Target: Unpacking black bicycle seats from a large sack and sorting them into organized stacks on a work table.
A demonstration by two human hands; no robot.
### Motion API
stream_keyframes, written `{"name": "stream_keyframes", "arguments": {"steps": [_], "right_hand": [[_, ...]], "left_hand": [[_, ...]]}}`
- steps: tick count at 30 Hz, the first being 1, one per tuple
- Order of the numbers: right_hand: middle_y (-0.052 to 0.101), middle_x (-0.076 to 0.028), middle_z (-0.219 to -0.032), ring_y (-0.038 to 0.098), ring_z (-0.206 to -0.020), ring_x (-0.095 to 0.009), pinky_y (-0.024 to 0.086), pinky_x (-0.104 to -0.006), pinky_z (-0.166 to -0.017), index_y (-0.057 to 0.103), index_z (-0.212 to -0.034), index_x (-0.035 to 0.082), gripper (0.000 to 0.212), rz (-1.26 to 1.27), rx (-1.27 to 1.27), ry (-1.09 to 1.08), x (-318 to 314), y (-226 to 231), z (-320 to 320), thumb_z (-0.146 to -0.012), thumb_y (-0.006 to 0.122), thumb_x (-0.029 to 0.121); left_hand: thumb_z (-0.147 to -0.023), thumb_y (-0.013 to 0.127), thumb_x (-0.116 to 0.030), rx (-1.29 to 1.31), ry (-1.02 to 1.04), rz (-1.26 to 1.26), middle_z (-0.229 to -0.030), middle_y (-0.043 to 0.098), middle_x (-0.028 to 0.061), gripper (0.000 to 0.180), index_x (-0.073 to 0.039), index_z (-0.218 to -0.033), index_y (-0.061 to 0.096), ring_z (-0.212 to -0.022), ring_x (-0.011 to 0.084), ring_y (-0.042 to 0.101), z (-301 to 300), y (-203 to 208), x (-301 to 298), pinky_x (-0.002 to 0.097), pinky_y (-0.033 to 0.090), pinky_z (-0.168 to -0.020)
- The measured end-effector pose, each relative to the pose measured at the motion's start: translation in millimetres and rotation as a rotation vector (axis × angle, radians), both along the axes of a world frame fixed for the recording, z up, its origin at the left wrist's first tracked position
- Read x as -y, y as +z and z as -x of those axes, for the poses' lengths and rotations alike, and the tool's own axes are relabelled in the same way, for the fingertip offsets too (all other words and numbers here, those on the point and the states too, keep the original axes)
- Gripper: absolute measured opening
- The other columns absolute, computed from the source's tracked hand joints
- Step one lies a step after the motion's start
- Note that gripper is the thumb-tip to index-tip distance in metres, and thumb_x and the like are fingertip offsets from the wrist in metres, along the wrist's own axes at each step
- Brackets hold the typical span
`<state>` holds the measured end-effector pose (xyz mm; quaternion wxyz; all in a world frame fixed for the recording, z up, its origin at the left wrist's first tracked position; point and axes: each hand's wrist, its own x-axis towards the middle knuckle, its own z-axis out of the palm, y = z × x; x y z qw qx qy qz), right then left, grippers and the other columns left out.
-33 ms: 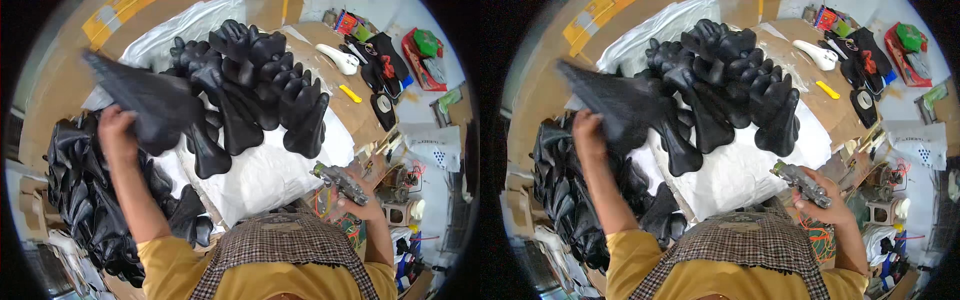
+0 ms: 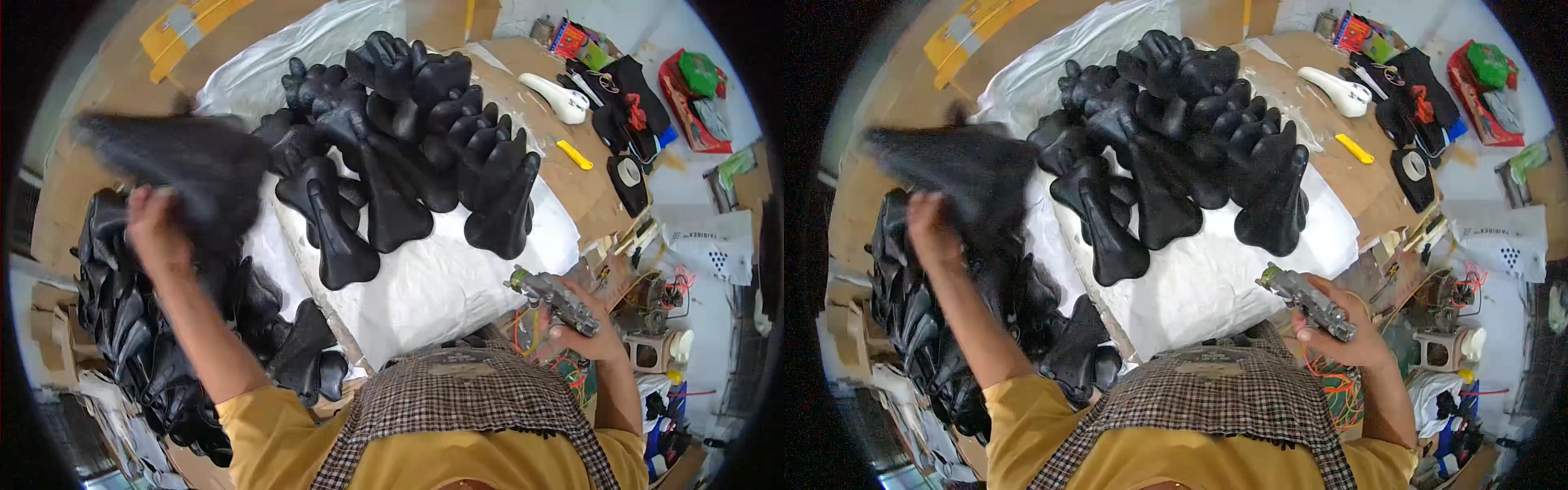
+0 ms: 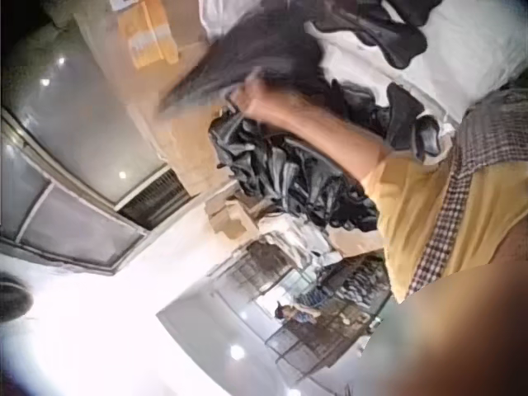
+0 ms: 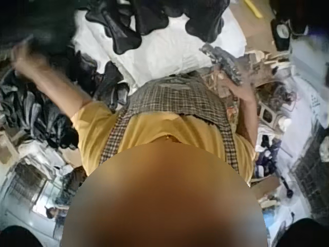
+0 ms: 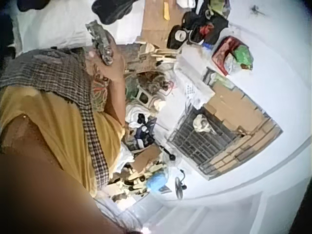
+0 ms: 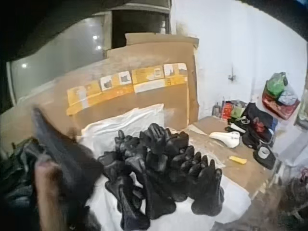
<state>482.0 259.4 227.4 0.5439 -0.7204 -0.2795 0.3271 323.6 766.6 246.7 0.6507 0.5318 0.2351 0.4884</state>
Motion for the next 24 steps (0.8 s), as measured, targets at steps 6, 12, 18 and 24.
{"name": "stream_keyframes", "arguments": {"steps": [6,12,18,24], "right_hand": [[0.059,-0.002,-0.087,0.054,-0.077,-0.008,0.044,-0.0229,-0.070,0.041,-0.126,-0.005,0.058,0.153,-0.060,0.077,-5.0,-1.0,13.4,-0.076,0.067,0.011],[0.057,-0.007,-0.083,0.055,-0.072,-0.012,0.047,-0.0259,-0.067,0.039,-0.128,-0.002,0.062,-0.161,-0.028,-0.138,-21.0,23.9,14.9,-0.077,0.069,0.017],[0.059,-0.007,-0.086,0.056,-0.075,-0.011,0.047,-0.0257,-0.067,0.036,-0.130,-0.003,0.063,0.000,0.024,0.033,-2.7,15.1,20.3,-0.076,0.066,0.010],[0.059,-0.007,-0.092,0.056,-0.083,-0.012,0.046,-0.0266,-0.073,0.032,-0.132,-0.006,0.069,-0.022,-0.056,-0.036,8.3,1.8,22.8,-0.075,0.068,0.012]], "left_hand": [[-0.079,0.063,-0.023,0.184,0.782,0.023,-0.109,0.047,0.0136,0.050,-0.001,-0.117,0.039,-0.099,0.0289,0.049,202.8,-5.2,-79.5,0.0401,0.044,-0.079],[-0.078,0.059,-0.008,-0.090,0.035,0.316,-0.095,0.061,0.0066,0.030,-0.002,-0.107,0.053,-0.076,0.0164,0.058,17.4,-168.9,23.4,0.0247,0.047,-0.069],[-0.075,0.049,0.001,-0.512,-0.294,0.143,-0.120,0.052,0.0133,0.052,0.002,-0.126,0.043,-0.097,0.0230,0.053,-134.7,-288.6,85.7,0.0306,0.039,-0.088],[-0.071,0.058,-0.001,-0.626,-0.528,0.291,-0.106,0.057,0.0105,0.048,0.003,-0.117,0.049,-0.100,0.0217,0.053,-142.9,-261.5,116.1,0.0300,0.041,-0.087]]}}
